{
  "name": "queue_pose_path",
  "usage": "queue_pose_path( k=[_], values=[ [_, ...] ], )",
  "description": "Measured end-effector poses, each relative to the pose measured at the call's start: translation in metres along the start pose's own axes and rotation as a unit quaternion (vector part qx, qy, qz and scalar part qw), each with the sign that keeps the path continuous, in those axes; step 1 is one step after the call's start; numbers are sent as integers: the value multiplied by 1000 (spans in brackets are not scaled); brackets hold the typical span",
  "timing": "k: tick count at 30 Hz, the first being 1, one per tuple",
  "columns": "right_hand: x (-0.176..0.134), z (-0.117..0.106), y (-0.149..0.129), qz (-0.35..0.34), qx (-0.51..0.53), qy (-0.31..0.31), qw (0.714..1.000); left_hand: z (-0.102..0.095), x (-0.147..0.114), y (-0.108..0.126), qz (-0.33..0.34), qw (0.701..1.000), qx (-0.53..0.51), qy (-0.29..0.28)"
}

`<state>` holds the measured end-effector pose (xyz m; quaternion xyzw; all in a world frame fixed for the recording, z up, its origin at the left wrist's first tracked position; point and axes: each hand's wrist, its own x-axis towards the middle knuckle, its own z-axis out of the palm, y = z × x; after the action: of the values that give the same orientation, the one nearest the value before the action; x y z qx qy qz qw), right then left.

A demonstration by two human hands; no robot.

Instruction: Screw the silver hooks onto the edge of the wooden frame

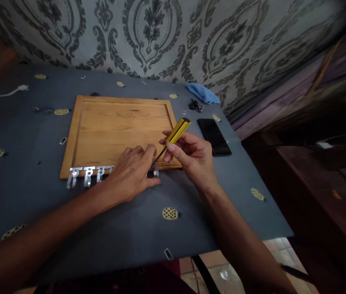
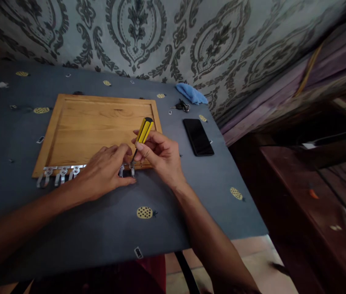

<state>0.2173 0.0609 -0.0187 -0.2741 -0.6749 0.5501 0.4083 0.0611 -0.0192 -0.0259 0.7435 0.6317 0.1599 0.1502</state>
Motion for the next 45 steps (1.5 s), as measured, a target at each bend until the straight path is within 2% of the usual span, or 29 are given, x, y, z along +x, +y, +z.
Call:
queue_pose_path(
  k=[7,14,21,29,37,42,45],
  values=[
    [0,7,6,-22,-7,54,998,3,0,-1,-1,1000,13,2],
    [0,-5,-3,-4,-3,-15,1000,-2,1,1,-8,1000,-10,-16],
    [-3,3,1,-19,30,33,999,-3,1,1,-10,1000,-22,-18],
    [-2,-5,-2,5,5,-7,1000,-5,1,4,-16,999,-24,-38],
    [-7,10,3,1,9,27,1000,-4,3,3,-21,999,0,-38],
    [-4,4,0,-14,11,3,1000,-3,2,2,-12,999,-3,-30],
    [-4,0,-1,-26,4,17,1000,-4,2,2,-16,999,-9,-33]
  ],
)
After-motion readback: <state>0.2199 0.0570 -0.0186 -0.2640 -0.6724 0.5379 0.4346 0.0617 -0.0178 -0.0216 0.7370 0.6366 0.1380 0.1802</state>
